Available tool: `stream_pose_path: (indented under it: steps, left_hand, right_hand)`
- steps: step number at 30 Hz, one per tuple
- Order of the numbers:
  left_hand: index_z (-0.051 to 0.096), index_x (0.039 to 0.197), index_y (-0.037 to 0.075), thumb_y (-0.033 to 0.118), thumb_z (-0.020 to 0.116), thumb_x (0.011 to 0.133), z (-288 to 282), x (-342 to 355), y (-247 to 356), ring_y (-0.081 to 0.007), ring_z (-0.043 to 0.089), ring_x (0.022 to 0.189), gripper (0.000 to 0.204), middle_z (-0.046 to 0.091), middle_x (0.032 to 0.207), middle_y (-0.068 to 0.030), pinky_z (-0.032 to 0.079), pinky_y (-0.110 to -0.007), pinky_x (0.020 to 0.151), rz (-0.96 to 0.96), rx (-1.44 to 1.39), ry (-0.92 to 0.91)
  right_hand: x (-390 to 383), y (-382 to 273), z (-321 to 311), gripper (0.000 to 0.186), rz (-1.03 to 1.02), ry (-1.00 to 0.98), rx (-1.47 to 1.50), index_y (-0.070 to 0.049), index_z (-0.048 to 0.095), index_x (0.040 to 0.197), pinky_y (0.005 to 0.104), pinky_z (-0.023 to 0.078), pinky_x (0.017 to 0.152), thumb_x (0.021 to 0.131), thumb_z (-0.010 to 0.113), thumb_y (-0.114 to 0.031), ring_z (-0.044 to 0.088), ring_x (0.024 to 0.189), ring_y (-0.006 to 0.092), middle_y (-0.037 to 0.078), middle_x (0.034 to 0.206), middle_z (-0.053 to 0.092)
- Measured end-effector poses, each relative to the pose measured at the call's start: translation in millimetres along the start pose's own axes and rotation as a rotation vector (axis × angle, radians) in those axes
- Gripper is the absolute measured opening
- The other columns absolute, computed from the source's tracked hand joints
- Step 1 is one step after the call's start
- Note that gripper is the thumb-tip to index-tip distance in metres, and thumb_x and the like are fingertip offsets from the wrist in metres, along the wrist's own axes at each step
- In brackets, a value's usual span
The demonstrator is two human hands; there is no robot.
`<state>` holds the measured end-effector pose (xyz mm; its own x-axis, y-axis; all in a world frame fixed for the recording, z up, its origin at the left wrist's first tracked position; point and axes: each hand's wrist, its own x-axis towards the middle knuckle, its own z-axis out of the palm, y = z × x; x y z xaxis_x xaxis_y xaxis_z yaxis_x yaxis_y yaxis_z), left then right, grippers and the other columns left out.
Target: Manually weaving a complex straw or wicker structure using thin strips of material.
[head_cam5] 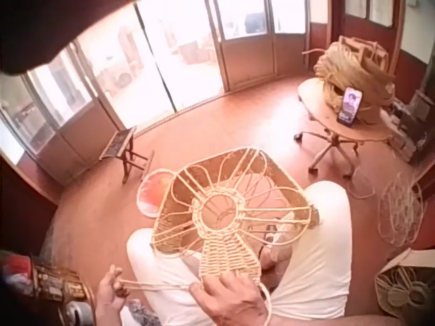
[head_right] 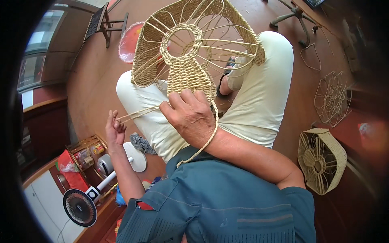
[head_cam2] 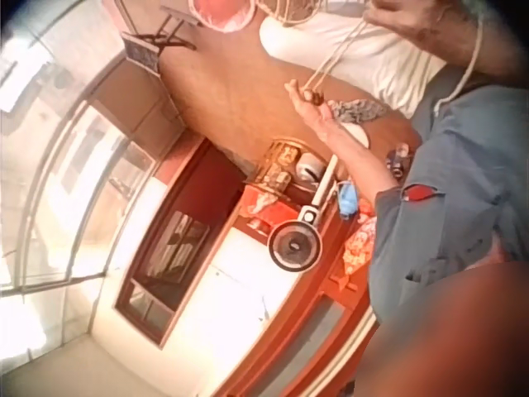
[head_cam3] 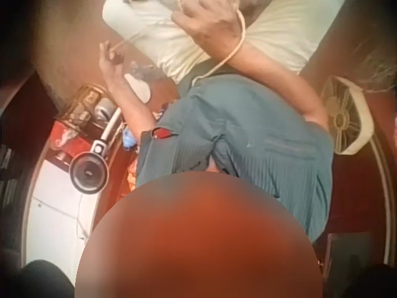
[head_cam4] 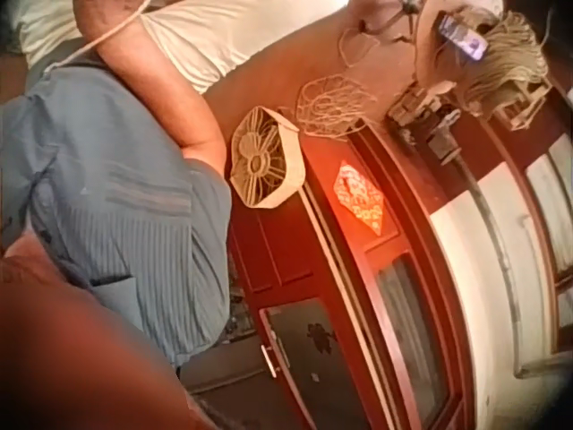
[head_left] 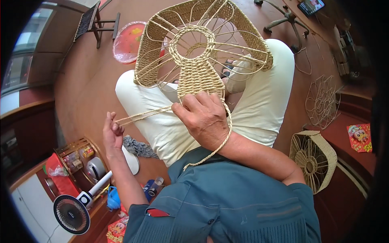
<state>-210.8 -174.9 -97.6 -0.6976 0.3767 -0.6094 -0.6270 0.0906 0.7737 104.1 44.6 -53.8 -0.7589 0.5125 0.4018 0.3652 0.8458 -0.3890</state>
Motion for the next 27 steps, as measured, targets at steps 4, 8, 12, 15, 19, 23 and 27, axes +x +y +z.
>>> stream_pose_path:
  steps: [4, 8, 12, 15, 19, 23, 27]
  left_hand:
    - [0.070, 0.118, 0.009, 0.029, 0.078, 0.103, 6.4, -16.4, 2.0, 0.0005, 0.039, 0.064, 0.026, 0.046, 0.076, 0.0111, 0.028, -0.020, 0.058, 0.284, 0.533, -0.150]
    - [0.068, 0.114, 0.005, 0.015, 0.074, 0.101, 9.0, -33.7, 10.9, -0.0001, 0.042, 0.070, 0.017, 0.046, 0.077, 0.0123, 0.030, -0.019, 0.062, 0.238, 1.025, -0.293]
    - [0.070, 0.111, 0.005, 0.023, 0.061, 0.110, -4.1, -35.0, 13.6, -0.0008, 0.038, 0.065, 0.019, 0.044, 0.072, 0.0111, 0.028, -0.021, 0.060, 0.184, 1.026, -0.320]
    - [0.069, 0.118, 0.007, 0.024, 0.051, 0.118, -17.4, -21.5, 5.2, -0.0019, 0.033, 0.059, 0.025, 0.040, 0.064, 0.0090, 0.027, -0.023, 0.056, 0.126, 0.375, -0.241]
    - [0.068, 0.123, 0.007, 0.020, 0.058, 0.115, -18.5, 1.6, -4.5, -0.0025, 0.038, 0.059, 0.018, 0.047, 0.068, 0.0079, 0.031, -0.022, 0.057, 0.091, 0.100, -0.078]
    - [0.069, 0.134, 0.007, 0.017, 0.072, 0.104, 17.4, -6.5, 4.1, -0.0145, 0.066, 0.085, 0.032, 0.071, 0.097, -0.0047, 0.052, -0.029, 0.081, 0.483, 1.010, 0.124]
    - [0.068, 0.140, 0.009, 0.014, 0.078, 0.095, 79.4, -60.0, 10.1, -0.0294, 0.067, 0.108, 0.046, 0.075, 0.109, -0.0088, 0.048, -0.045, 0.103, 1.277, 1.623, -0.038]
  right_hand:
    - [0.9, 3.1, 4.9, 0.007, -0.018, 0.054, 0.005, -0.017, 0.060, 0.086, 0.0375, 0.040, 0.073, 0.088, 0.065, -0.021, 0.057, 0.083, 0.0193, 0.002, 0.086, 0.051]
    - [-0.4, 6.4, 6.3, 0.007, -0.029, 0.068, 0.031, -0.015, 0.059, 0.087, 0.0375, 0.040, 0.072, 0.088, 0.065, -0.020, 0.057, 0.082, 0.0192, 0.002, 0.086, 0.051]
    - [0.8, 6.6, 9.7, 0.009, -0.035, 0.083, 0.026, -0.013, 0.058, 0.086, 0.0371, 0.040, 0.071, 0.088, 0.065, -0.019, 0.057, 0.081, 0.0194, 0.003, 0.086, 0.051]
    - [0.8, 6.1, 10.5, 0.009, -0.048, 0.096, 0.053, -0.013, 0.058, 0.086, 0.0365, 0.040, 0.070, 0.087, 0.065, -0.018, 0.057, 0.080, 0.0196, 0.003, 0.085, 0.050]
    - [-1.7, 5.7, 8.3, 0.008, -0.023, 0.006, 0.040, -0.013, 0.065, 0.094, 0.0373, 0.044, 0.072, 0.092, 0.072, -0.018, 0.062, 0.083, 0.0190, 0.002, 0.086, 0.056]
    - [-2.0, 7.5, 8.3, 0.010, -0.003, 0.019, 0.031, -0.013, 0.066, 0.094, 0.0373, 0.044, 0.073, 0.093, 0.074, -0.020, 0.062, 0.083, 0.0195, 0.002, 0.086, 0.056]
    - [-2.7, 8.2, 11.2, 0.009, -0.016, 0.005, 0.078, -0.014, 0.067, 0.095, 0.0374, 0.044, 0.073, 0.093, 0.075, -0.019, 0.062, 0.083, 0.0201, 0.002, 0.087, 0.057]
